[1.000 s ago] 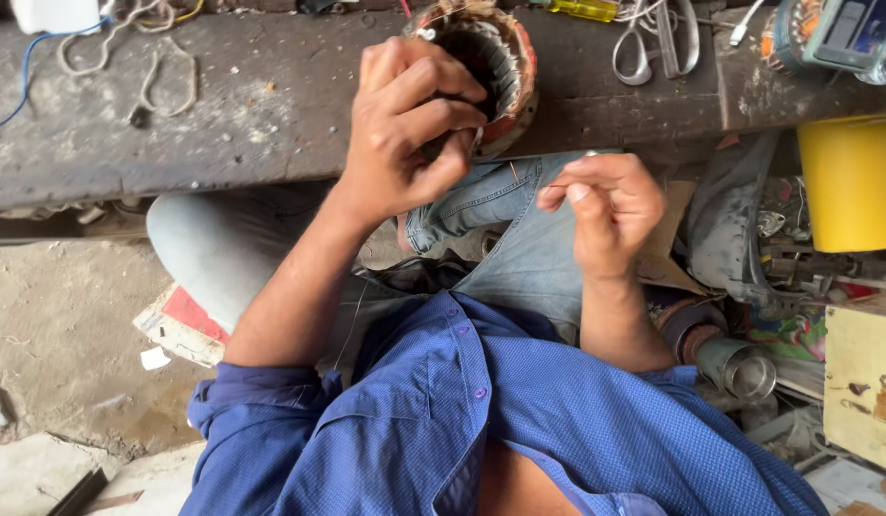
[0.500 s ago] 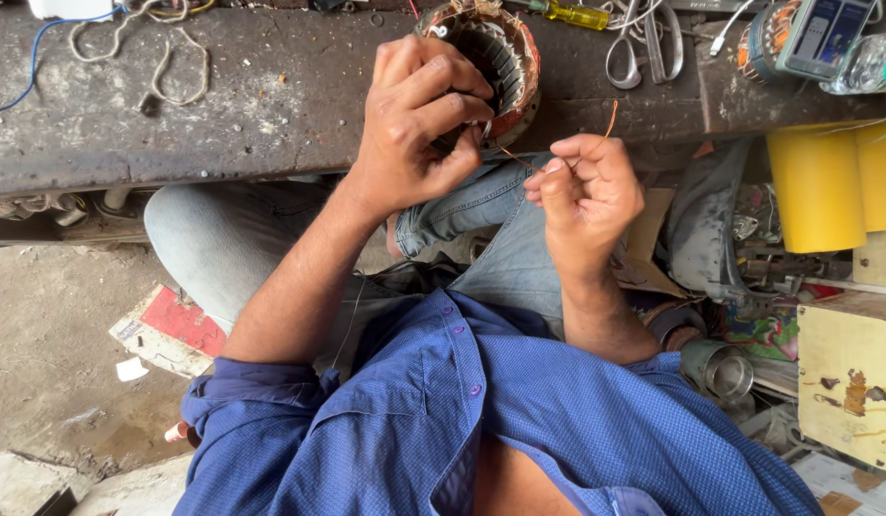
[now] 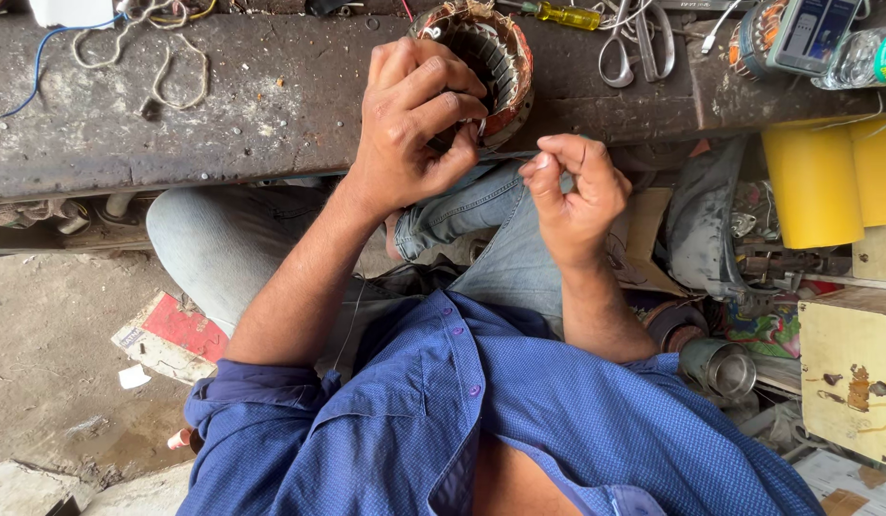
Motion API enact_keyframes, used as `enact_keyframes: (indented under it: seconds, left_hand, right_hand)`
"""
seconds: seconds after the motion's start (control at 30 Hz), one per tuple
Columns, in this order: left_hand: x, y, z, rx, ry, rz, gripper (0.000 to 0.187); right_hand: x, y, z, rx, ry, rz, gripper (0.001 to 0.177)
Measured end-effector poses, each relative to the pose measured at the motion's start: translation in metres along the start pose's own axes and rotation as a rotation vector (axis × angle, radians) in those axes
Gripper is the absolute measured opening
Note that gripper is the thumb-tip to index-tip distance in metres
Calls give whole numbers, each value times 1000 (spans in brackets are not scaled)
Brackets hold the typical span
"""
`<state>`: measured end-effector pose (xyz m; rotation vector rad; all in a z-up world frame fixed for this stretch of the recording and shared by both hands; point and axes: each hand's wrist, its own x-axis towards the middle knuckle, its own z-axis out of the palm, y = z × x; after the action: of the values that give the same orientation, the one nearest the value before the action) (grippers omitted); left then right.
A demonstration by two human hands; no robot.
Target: The person sits on the floor and works on a motor stator, using a screwdriver to manipulate and secure white wires into the copper windings. The person repeatedly adjusts the wire placement and pulls the wire through the stator slots.
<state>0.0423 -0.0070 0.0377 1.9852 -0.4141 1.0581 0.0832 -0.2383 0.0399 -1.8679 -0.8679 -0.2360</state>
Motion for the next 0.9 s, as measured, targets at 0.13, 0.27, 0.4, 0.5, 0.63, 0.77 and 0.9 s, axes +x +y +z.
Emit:
enact_keyframes:
  seconds: [0.13,0.27,0.4,0.5,0.63,0.77,0.9]
  left_hand:
    - [0,0,2,5,-4,2,18]
    - [1,0,0,6,-7,4,18]
    - [2,1,0,28,-18,-1,18]
    - [2,1,0,37,-28,14,21]
    - [2,-1,-6,56,-103,54,32]
    - [3,-7,-13,137,-221,85,33]
    - [0,-10,-13,137,-249,64,35]
  right_hand:
    - [3,7,-1,-9,7,-35,13]
    - [5,4,3,-69,42,-102,16]
    - [5,-2,12,-219,118,-268,18]
    - [7,-2,18,-308,180,-381,19]
    - [7,-2,26,-218,126,-428,20]
    - [2,-3,27,-251,115,-390,21]
    - [1,-2,31,-206,95,-378,22]
